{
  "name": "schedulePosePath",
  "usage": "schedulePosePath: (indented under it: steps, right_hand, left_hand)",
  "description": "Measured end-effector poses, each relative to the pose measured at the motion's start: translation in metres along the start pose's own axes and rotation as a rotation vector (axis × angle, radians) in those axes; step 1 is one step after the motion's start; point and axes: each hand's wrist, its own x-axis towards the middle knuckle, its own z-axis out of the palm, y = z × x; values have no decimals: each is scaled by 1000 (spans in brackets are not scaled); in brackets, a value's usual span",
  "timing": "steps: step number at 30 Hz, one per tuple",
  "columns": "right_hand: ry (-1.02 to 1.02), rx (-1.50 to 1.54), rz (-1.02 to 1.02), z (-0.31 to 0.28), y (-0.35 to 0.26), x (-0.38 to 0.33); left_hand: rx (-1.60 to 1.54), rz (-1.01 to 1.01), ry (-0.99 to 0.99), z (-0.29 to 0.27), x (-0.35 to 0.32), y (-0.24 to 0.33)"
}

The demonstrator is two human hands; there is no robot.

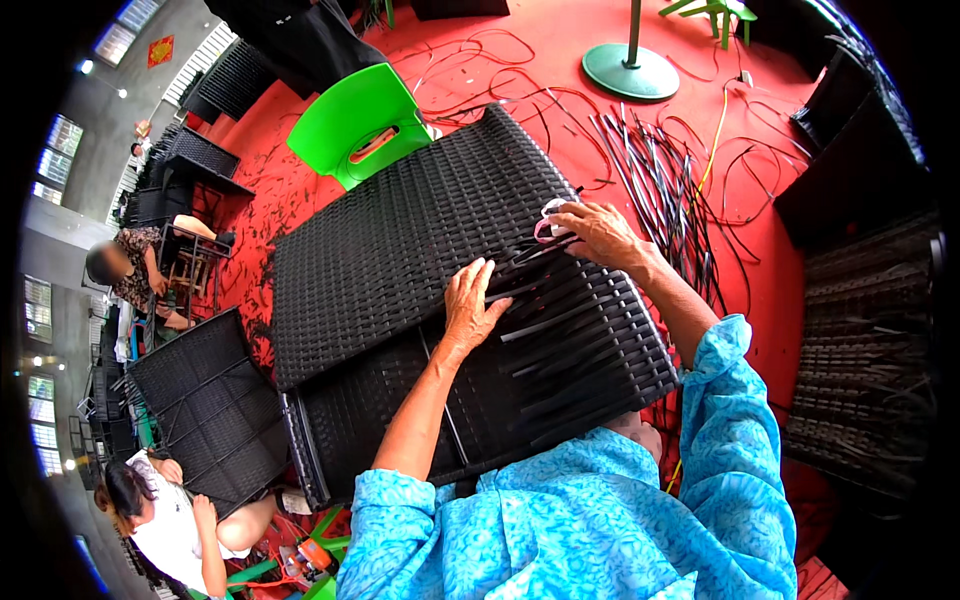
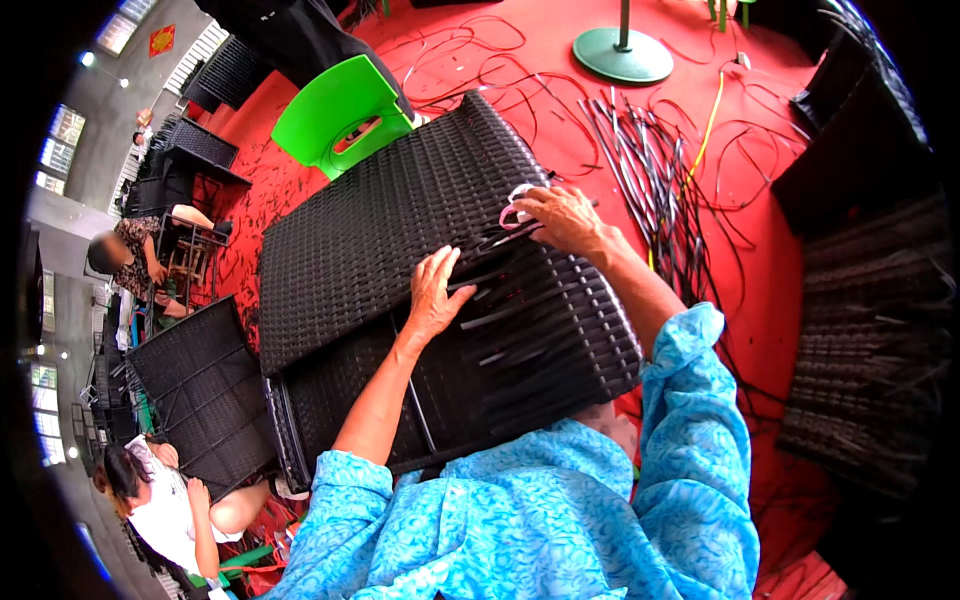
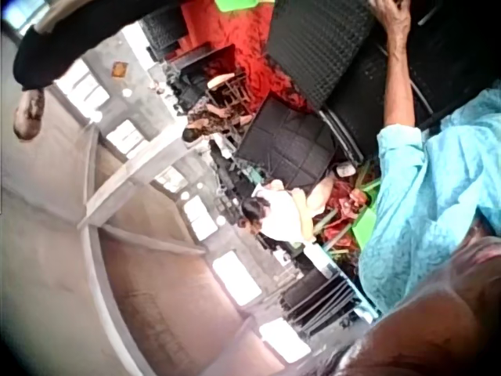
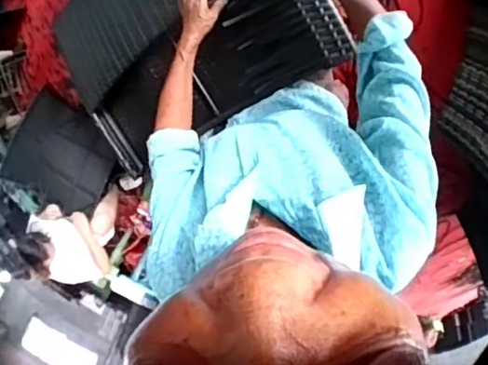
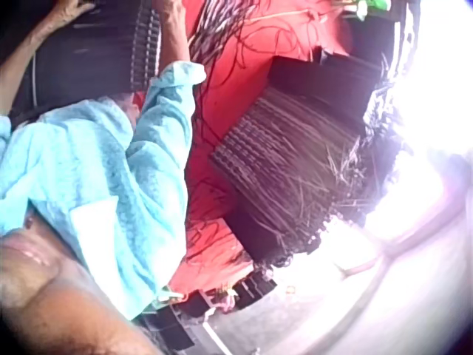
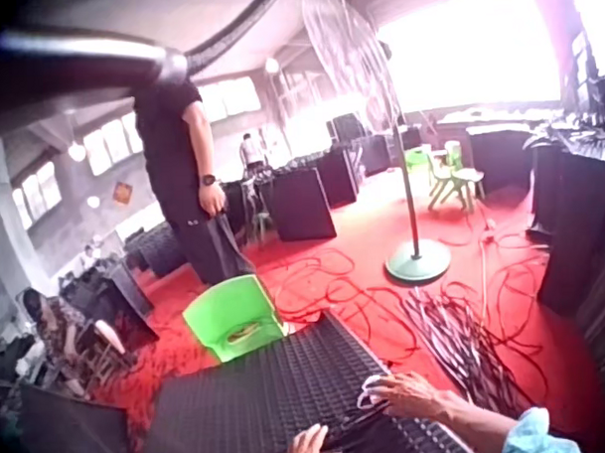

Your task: The person weaves plastic wicker straps into a wicker furniture frame by hand and cuts the excess straps using scissors.

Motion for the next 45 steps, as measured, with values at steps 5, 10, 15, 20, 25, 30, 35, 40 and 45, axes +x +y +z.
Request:
schedulePosePath:
  steps: [5,10,15,20,25,30,35,40,45]
  right_hand:
    - [-83,-28,215,3,17,-2]
    - [-56,-32,95,-2,23,-4]
    - [-32,-111,198,-20,61,-13]
    - [-357,97,392,-41,49,-41]
    - [-203,616,549,-21,35,-56]
    - [3,1008,554,3,59,-112]
    - [81,1442,636,6,33,-134]
    - [403,1613,851,27,19,-150]
    - [591,1814,976,49,28,-162]
  left_hand:
    - [-14,-16,8,-1,3,2]
    - [37,-55,-20,-1,2,5]
    - [48,-30,1,0,2,9]
    - [169,-21,-7,-3,2,16]
    - [60,-77,59,2,6,18]
    - [108,-35,63,3,10,19]
    - [292,5,13,18,15,23]
    - [217,-5,-22,26,19,29]
    - [76,5,-51,34,34,50]
